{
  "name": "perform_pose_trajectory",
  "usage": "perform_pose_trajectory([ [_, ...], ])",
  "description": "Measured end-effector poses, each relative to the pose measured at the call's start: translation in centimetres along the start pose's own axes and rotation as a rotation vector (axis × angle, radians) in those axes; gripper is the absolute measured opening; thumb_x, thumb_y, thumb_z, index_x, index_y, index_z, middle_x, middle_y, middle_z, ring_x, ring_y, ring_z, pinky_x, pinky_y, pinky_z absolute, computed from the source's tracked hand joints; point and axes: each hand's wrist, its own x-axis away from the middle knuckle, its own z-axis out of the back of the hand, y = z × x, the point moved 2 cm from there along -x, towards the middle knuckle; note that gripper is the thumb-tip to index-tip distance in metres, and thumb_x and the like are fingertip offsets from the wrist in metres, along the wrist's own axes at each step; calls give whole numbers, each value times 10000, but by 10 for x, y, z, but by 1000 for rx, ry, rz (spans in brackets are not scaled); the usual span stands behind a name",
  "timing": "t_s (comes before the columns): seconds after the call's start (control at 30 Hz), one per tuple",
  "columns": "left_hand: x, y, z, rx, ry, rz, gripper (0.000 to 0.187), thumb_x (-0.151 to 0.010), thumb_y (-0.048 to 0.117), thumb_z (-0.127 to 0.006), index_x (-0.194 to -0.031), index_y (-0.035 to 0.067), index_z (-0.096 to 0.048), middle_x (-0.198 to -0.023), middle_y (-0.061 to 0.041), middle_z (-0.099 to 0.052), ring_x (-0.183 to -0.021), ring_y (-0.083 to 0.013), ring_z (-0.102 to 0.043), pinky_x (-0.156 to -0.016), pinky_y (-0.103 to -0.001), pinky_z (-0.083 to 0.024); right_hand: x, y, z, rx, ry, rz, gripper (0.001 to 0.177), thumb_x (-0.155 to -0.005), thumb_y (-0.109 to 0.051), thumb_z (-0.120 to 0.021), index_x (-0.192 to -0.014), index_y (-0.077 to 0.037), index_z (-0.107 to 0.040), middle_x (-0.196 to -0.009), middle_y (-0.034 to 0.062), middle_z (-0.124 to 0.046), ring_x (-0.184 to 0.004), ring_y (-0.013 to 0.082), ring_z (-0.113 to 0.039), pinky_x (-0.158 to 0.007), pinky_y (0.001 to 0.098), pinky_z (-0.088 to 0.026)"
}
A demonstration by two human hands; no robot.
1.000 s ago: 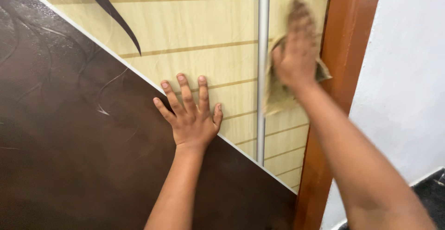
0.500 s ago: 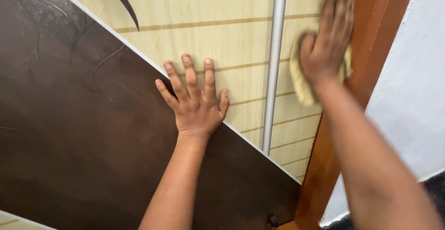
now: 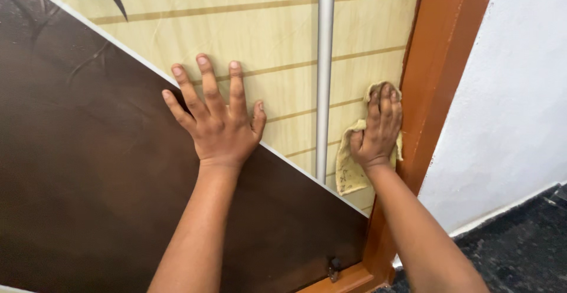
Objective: The person wipes the surface of a wooden door with a yellow cloth. They clean the upper section with floral patterns, the middle section, and the lower section, including the door frame and the metal latch area.
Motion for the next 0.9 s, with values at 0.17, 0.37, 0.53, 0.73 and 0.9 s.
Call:
perform_pose_trajectory([
  [0.17, 1, 0, 1, 11, 18, -20, 600, -1106, 467, -466, -1631, 187, -392, -1666, -222, -307, -1511, -544, -264, -1197, -732, -157, 27, -1, -2, 4, -6, 15, 756, -901, -297, -397, -1604, -28, -327, -1676, 210, -296, -1560, 424, -280, -1288, 586, -221],
  [0.37, -1, 3, 1, 43, 66, -69, 552, -1064, 396, -496, -1568, 174, -465, -1642, -215, -364, -1501, -520, -308, -1193, -726, -189, 42, -21, -2, 14, -4, -202, 776, -908, -226, -397, -1645, -41, -241, -1713, 203, -233, -1592, 412, -224, -1313, 577, -169],
  [0.53, 1, 3, 3, 55, 70, -114, 521, -1056, 373, -497, -1538, 176, -491, -1632, -200, -395, -1502, -493, -340, -1202, -710, -211, -35, -38, -24, 54, 96, -345, 727, -1010, -161, -449, -1682, -47, -196, -1749, 187, -198, -1628, 405, -193, -1342, 556, -144],
  [0.73, 8, 5, -7, 100, 70, -215, 601, -1134, 590, -344, -1605, 217, -325, -1666, -121, -395, -1537, -399, -353, -1219, -676, -187, -172, -35, -37, 180, 55, -317, 674, -1055, -255, -493, -1673, -96, -276, -1727, 183, -251, -1606, 390, -222, -1323, 557, -162],
  [0.9, 11, 3, -12, 162, 109, -221, 714, -1103, 726, -237, -1650, 269, -188, -1699, -124, -306, -1565, -424, -285, -1258, -684, -142, -201, -105, -37, 141, -8, 3, 646, -1034, -274, -521, -1629, -64, -381, -1664, 209, -320, -1531, 457, -226, -1256, 610, -159],
])
